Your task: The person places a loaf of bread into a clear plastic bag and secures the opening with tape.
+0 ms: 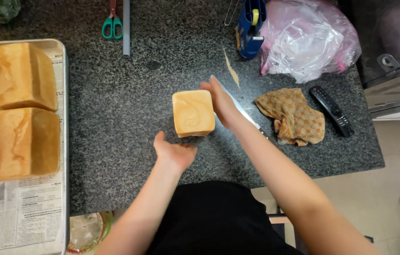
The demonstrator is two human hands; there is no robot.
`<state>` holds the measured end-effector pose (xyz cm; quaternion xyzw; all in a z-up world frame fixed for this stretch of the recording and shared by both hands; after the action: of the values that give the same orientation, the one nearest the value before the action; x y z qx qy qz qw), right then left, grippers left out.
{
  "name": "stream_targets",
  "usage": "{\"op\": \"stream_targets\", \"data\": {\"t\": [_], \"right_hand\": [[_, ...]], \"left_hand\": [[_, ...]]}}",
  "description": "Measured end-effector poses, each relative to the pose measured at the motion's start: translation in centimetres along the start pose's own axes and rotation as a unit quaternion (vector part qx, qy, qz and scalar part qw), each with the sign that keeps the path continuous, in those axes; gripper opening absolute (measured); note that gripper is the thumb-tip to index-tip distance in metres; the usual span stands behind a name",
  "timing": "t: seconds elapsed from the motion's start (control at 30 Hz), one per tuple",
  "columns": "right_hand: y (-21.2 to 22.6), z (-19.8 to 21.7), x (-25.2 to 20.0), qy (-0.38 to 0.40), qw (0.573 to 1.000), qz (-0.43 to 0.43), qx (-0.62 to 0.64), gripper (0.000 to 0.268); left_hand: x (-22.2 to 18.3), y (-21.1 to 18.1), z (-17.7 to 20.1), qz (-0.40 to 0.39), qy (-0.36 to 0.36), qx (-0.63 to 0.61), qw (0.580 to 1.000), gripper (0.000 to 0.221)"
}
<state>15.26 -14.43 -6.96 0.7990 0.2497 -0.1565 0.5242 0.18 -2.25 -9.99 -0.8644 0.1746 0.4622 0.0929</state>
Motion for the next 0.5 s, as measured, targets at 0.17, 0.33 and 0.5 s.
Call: {"op": "stream_targets", "data": {"t": [0.17,0.33,0.5], "right_hand": [[-0.6,-2.5,1.5,0.141,0.983,-0.022,-0.111,0.082],[-0.9,-2.8,1.5,0.151,0.966,-0.057,-0.201,0.079],[-1.4,-1.9,2.0,0.138,0.971,-0.051,-0.186,0.074]], "left_hand": [[-2.4,-0.3,-4.8,-0.033,0.041,-0.074,0.996,0.092],[-2.8,-1.0,-6.3,-0.066,0.052,-0.065,0.994,0.085],[-3.0,-1.3,-6.1,-0.045,0.047,-0.032,0.997,0.082]]}}
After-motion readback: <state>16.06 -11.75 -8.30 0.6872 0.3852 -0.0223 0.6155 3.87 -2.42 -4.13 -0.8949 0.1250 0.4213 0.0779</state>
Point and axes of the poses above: each hand's wrist, its own x-axis towards the middle knuckle, its own z-axis out of the back of the hand, y = z × x, the point moved 9 cm from there along x, towards the middle knuckle, and after that the axes turned 7 degrees about x, right-handed, at the moved point
